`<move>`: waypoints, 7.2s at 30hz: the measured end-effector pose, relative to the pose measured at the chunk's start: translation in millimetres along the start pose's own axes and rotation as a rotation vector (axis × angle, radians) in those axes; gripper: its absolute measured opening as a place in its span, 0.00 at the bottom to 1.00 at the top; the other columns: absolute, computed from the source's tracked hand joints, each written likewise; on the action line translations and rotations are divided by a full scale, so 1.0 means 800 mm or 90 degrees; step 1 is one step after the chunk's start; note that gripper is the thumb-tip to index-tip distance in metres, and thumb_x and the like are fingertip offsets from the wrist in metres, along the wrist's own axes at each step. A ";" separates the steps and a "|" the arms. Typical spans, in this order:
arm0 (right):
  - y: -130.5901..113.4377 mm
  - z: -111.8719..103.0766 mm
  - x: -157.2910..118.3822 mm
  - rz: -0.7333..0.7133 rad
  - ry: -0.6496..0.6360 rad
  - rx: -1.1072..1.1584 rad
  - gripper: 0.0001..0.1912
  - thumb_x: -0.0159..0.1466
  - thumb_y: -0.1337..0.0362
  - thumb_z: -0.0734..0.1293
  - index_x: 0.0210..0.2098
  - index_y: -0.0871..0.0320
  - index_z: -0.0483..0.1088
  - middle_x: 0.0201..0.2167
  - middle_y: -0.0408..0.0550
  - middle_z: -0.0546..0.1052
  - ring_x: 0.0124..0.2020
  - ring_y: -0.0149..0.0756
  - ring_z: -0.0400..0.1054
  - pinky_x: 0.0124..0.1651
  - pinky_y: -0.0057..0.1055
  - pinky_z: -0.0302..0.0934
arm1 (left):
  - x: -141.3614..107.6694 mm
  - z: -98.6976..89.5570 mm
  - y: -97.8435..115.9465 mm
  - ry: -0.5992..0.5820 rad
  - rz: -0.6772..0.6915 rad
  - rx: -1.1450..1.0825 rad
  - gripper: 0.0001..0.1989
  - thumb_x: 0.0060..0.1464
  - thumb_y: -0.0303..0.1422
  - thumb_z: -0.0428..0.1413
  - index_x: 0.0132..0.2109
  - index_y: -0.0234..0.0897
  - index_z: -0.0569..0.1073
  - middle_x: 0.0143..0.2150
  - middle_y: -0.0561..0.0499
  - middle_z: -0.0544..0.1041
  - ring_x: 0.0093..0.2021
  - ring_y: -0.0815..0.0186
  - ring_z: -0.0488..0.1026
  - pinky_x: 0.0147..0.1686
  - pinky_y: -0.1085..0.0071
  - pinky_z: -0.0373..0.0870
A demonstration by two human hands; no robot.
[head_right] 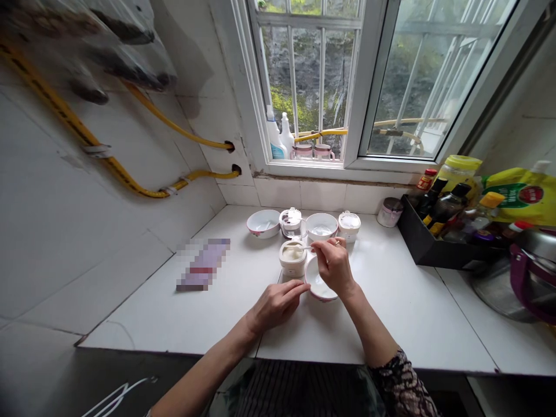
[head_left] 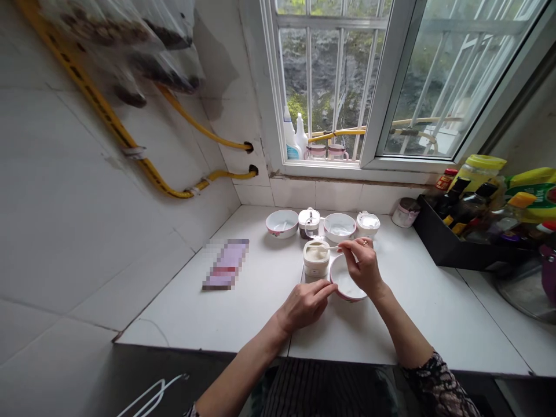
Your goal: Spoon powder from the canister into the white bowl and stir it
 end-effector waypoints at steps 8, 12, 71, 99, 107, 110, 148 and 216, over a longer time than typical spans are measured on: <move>0.063 0.001 -0.012 0.328 0.044 0.255 0.11 0.58 0.56 0.64 0.34 0.57 0.71 0.28 0.50 0.80 0.32 0.40 0.71 0.38 0.35 0.62 | -0.001 0.001 -0.002 -0.002 -0.004 0.001 0.18 0.59 0.21 0.44 0.54 0.34 0.70 0.42 0.43 0.78 0.38 0.66 0.78 0.33 0.74 0.77; 0.091 -0.009 -0.019 0.451 0.059 0.344 0.12 0.52 0.56 0.66 0.31 0.58 0.71 0.24 0.49 0.79 0.26 0.36 0.67 0.28 0.30 0.57 | -0.001 -0.001 -0.001 0.006 0.001 -0.006 0.18 0.59 0.20 0.44 0.53 0.33 0.69 0.42 0.44 0.78 0.38 0.66 0.78 0.32 0.75 0.76; 0.124 -0.021 -0.019 0.484 -0.026 0.350 0.06 0.44 0.63 0.66 0.20 0.59 0.73 0.14 0.46 0.74 0.19 0.33 0.63 0.28 0.31 0.59 | 0.002 -0.002 0.002 -0.005 0.011 0.033 0.17 0.60 0.21 0.43 0.51 0.33 0.69 0.42 0.45 0.78 0.37 0.67 0.78 0.29 0.75 0.75; 0.084 -0.036 -0.013 0.321 -0.062 0.122 0.07 0.51 0.65 0.60 0.22 0.56 0.69 0.15 0.41 0.71 0.20 0.32 0.64 0.30 0.30 0.59 | 0.000 -0.006 0.002 0.020 0.012 0.006 0.17 0.61 0.21 0.44 0.54 0.33 0.69 0.42 0.43 0.79 0.38 0.66 0.78 0.31 0.74 0.77; 0.060 -0.001 -0.020 0.243 -0.224 0.021 0.09 0.48 0.69 0.58 0.17 0.56 0.67 0.12 0.40 0.68 0.17 0.29 0.58 0.27 0.28 0.52 | 0.000 -0.003 0.001 0.000 0.003 0.004 0.17 0.61 0.21 0.44 0.54 0.33 0.68 0.44 0.43 0.79 0.40 0.65 0.78 0.34 0.73 0.77; 0.071 -0.003 -0.022 0.296 -0.188 0.076 0.08 0.49 0.67 0.59 0.19 0.56 0.69 0.14 0.41 0.70 0.19 0.30 0.60 0.27 0.28 0.53 | 0.000 -0.006 0.002 0.008 0.009 0.003 0.17 0.61 0.21 0.44 0.55 0.33 0.68 0.43 0.43 0.79 0.40 0.65 0.78 0.33 0.74 0.77; 0.104 -0.019 -0.016 0.449 0.001 0.321 0.06 0.47 0.62 0.65 0.22 0.57 0.71 0.16 0.45 0.74 0.20 0.33 0.63 0.27 0.30 0.59 | -0.001 -0.002 -0.001 0.007 0.005 0.005 0.18 0.61 0.22 0.44 0.54 0.33 0.70 0.43 0.43 0.78 0.39 0.66 0.78 0.34 0.74 0.77; 0.067 -0.011 -0.003 0.306 0.050 0.252 0.09 0.58 0.58 0.64 0.34 0.57 0.70 0.27 0.49 0.79 0.29 0.37 0.70 0.36 0.34 0.63 | 0.000 -0.005 -0.001 0.019 0.000 0.001 0.17 0.60 0.21 0.45 0.53 0.32 0.70 0.42 0.43 0.78 0.38 0.65 0.78 0.32 0.74 0.77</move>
Point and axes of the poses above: each hand's wrist, its own x-axis towards the middle knuckle, its own z-axis out of the palm, y = z × x, the point moved 9 cm from there along x, towards the middle knuckle
